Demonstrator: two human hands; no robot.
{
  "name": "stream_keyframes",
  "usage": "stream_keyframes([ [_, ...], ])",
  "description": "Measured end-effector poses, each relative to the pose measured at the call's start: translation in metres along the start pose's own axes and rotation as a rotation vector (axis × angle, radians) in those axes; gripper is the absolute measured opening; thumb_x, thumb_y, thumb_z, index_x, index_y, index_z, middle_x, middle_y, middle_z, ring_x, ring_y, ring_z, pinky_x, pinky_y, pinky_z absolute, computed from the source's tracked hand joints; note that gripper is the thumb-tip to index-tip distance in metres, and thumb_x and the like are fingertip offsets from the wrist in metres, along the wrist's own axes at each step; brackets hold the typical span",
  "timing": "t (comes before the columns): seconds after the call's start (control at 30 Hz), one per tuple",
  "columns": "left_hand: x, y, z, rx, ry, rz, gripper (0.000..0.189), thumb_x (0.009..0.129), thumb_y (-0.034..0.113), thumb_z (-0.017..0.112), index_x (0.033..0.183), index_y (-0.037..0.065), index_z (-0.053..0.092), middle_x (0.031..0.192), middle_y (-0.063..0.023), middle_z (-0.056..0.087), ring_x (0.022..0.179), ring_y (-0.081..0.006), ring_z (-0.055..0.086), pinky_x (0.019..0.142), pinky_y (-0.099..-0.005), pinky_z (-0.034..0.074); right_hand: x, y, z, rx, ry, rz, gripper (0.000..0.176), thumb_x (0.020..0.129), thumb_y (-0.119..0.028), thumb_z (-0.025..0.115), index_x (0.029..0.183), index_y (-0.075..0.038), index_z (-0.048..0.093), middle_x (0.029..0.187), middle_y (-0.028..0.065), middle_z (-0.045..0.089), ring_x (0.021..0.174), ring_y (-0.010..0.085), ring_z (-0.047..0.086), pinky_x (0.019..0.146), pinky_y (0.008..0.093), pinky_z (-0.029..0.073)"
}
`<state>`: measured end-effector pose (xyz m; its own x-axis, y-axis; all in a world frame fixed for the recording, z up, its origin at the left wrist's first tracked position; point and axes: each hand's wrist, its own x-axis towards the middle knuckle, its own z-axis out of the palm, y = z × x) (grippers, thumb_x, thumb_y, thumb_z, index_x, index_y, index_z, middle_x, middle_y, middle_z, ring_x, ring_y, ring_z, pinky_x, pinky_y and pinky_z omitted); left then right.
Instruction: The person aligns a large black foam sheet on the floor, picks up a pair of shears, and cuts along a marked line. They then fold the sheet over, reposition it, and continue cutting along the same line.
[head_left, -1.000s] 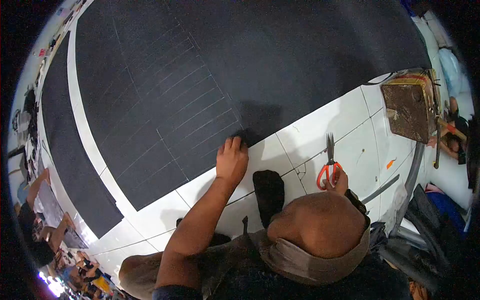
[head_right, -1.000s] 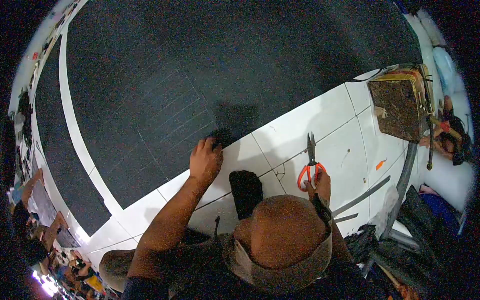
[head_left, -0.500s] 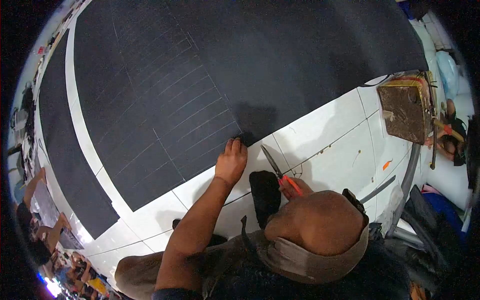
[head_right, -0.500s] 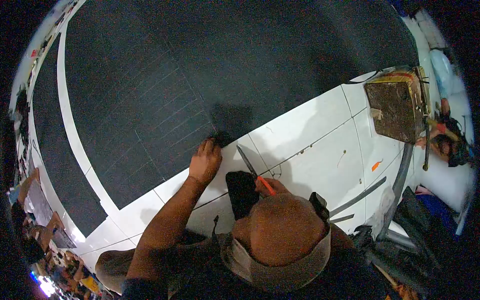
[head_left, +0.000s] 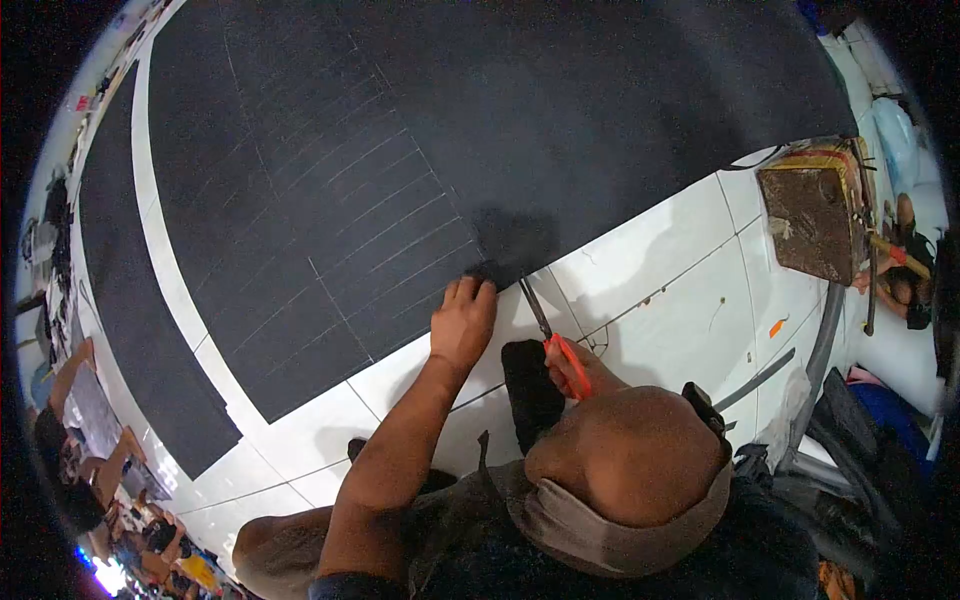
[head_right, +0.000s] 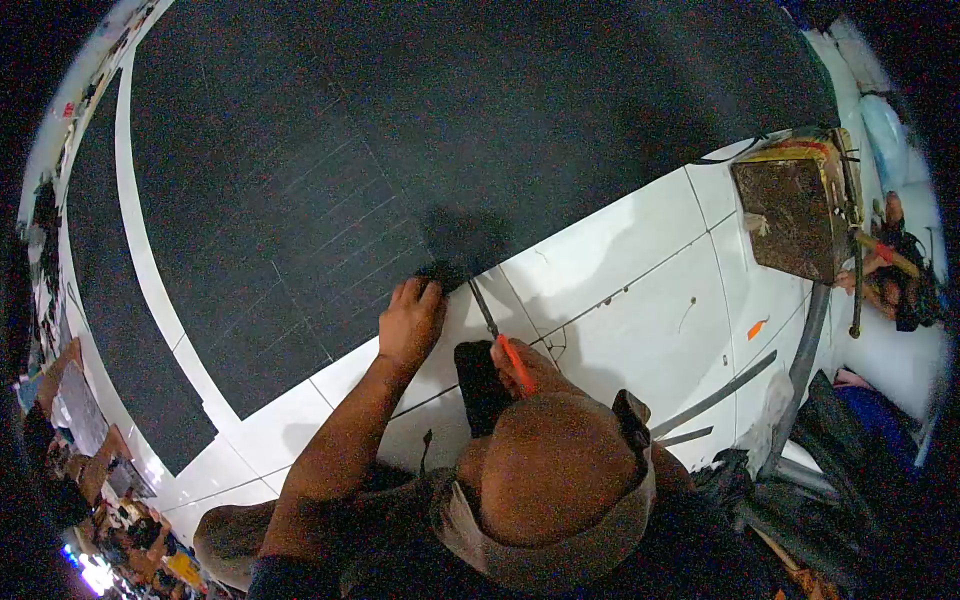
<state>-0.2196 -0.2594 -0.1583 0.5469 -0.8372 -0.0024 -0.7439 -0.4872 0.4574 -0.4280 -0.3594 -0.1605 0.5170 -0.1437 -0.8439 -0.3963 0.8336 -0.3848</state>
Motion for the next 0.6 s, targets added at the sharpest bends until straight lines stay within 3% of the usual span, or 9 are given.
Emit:
stream_keyframes([
  [0.07, -0.001, 0.000, 0.001, -0.004, 0.005, -0.011, 0.013, 0.080, 0.011, 0.061, 0.093, 0.009, 0.061, 0.099, -0.0093, 0.057, 0.098, -0.0295, 0.059, 0.067, -0.0411, 0.058, 0.001, -0.001, 0.003, -0.101, 0.020, -0.009, 0.031, 0.096, -0.039, 0.058, 0.105, -0.011, 0.066, 0.061, -0.0058, 0.051, 0.048, 0.0063, 0.044, 0.046, 0.0257, 0.033],
  [0.23, -0.005, 0.002, 0.005, -0.015, 0.055, -0.033, 0.007, 0.081, 0.012, 0.062, 0.088, 0.011, 0.063, 0.094, -0.0061, 0.058, 0.093, -0.0265, 0.059, 0.062, -0.0394, 0.057, -0.007, -0.033, 0.031, -0.667, 0.096, 0.036, 0.044, 0.090, -0.047, 0.063, 0.094, -0.003, 0.061, 0.085, 0.0125, 0.061, 0.079, 0.0204, 0.056, 0.072, 0.0349, 0.044],
  [0.3, -0.006, 0.004, 0.004, -0.030, 0.050, -0.055, 0.006, 0.081, 0.012, 0.063, 0.087, 0.011, 0.064, 0.091, -0.0057, 0.058, 0.091, -0.0261, 0.060, 0.061, -0.0391, 0.056, -0.008, -0.033, 0.035, -0.800, 0.120, 0.016, 0.049, 0.089, -0.051, 0.062, 0.092, -0.001, 0.059, 0.088, 0.0169, 0.062, 0.084, 0.0241, 0.059, 0.077, 0.0377, 0.046],
  [0.6, -0.003, 0.002, 0.005, -0.040, 0.120, -0.049, 0.008, 0.079, 0.013, 0.066, 0.087, 0.011, 0.066, 0.084, -0.0065, 0.058, 0.085, -0.0265, 0.061, 0.060, -0.0389, 0.056, -0.008, -0.029, 0.038, -0.913, 0.158, -0.087, 0.055, 0.089, -0.056, 0.059, 0.090, -0.002, 0.058, 0.083, 0.0183, 0.062, 0.080, 0.0288, 0.060, 0.076, 0.0415, 0.046],
])
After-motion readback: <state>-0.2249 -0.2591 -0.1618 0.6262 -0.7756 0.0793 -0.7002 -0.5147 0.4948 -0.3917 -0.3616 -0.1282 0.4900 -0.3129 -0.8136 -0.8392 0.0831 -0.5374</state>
